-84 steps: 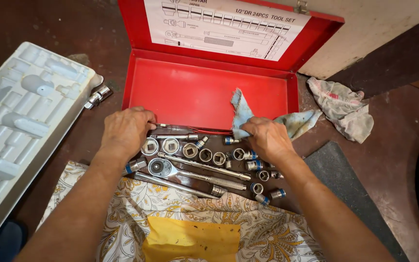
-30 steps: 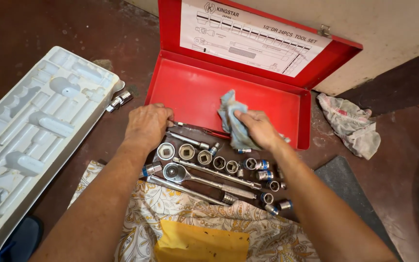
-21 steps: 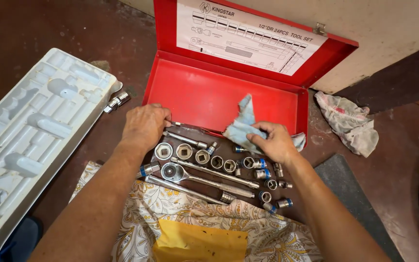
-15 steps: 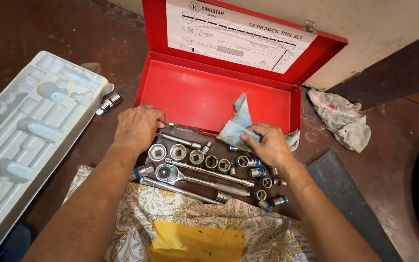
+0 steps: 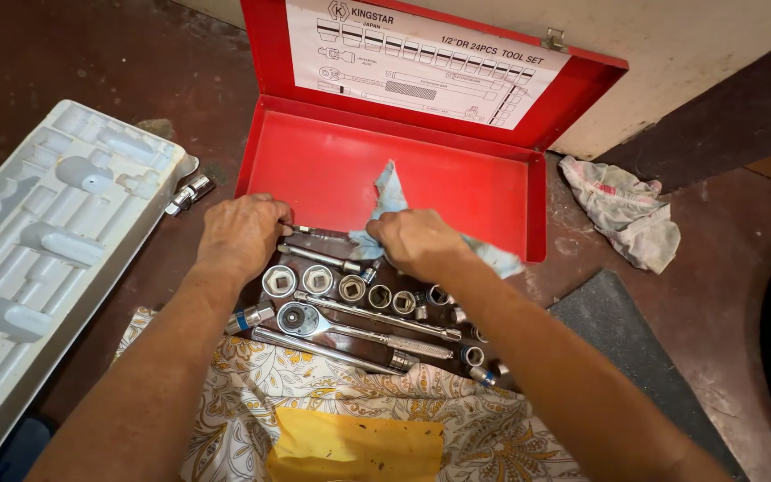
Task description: The person wipes the interior of a red metal toolbox with a cloth, cleaning the bottom and side walls. The toolbox is opened and closed during the process, and various socket wrench tools remain on the floor beside it.
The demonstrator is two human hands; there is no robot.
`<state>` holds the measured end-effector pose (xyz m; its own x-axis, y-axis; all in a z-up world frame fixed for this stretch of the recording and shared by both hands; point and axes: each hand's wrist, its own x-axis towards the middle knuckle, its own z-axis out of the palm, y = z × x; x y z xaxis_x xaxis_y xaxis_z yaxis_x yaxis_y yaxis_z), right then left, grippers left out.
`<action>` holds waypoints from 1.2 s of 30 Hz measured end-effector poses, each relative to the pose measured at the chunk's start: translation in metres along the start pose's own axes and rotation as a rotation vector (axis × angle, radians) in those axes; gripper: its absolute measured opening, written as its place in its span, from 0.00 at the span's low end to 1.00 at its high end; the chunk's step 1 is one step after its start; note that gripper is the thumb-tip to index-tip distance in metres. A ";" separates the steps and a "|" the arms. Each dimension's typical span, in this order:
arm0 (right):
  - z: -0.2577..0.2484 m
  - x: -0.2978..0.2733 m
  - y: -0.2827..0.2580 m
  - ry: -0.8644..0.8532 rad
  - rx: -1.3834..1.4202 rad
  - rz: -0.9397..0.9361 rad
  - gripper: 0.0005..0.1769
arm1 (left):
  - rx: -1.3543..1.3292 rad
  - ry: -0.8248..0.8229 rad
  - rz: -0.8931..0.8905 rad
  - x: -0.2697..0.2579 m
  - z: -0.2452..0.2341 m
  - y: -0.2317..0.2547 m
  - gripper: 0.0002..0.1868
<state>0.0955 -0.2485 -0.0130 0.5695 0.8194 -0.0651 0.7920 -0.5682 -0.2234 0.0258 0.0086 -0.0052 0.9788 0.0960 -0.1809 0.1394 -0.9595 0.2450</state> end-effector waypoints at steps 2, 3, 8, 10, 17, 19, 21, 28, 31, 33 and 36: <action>-0.011 0.011 -0.002 -0.184 0.074 0.115 0.12 | 0.018 -0.012 -0.001 -0.001 0.001 -0.001 0.09; -0.016 0.016 -0.003 -0.260 0.051 0.162 0.12 | 0.028 -0.017 -0.002 -0.001 0.001 -0.001 0.09; -0.031 0.020 -0.007 -0.324 -0.054 0.043 0.14 | 0.005 -0.002 -0.012 -0.002 0.000 0.002 0.09; -0.032 0.019 -0.007 -0.251 -0.015 0.032 0.14 | 0.013 -0.006 -0.011 0.001 -0.003 0.002 0.10; -0.021 0.015 -0.004 -0.330 0.027 0.149 0.12 | -0.009 -0.066 -0.059 -0.002 -0.007 0.005 0.09; -0.022 0.009 0.001 -0.356 0.094 0.170 0.11 | -0.007 -0.069 -0.057 -0.004 -0.009 0.004 0.10; -0.028 -0.002 0.012 -0.202 0.220 0.027 0.17 | 0.001 -0.077 -0.051 -0.004 -0.009 0.004 0.09; -0.048 -0.015 0.016 -0.274 0.264 0.085 0.16 | 0.002 -0.038 -0.021 -0.003 -0.006 0.001 0.09; -0.052 -0.004 0.000 -0.360 0.156 0.220 0.11 | -0.001 -0.029 -0.016 -0.002 -0.003 0.000 0.09; -0.056 0.006 -0.010 -0.417 0.101 0.234 0.08 | 0.012 -0.001 0.010 -0.003 -0.001 -0.001 0.09; -0.054 0.020 -0.026 -0.391 0.107 0.173 0.11 | 0.007 0.017 0.020 -0.003 0.000 -0.002 0.08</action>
<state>0.0985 -0.2214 0.0443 0.5495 0.6914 -0.4691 0.6533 -0.7055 -0.2746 0.0226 0.0102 -0.0054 0.9838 0.0815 -0.1596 0.1189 -0.9631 0.2413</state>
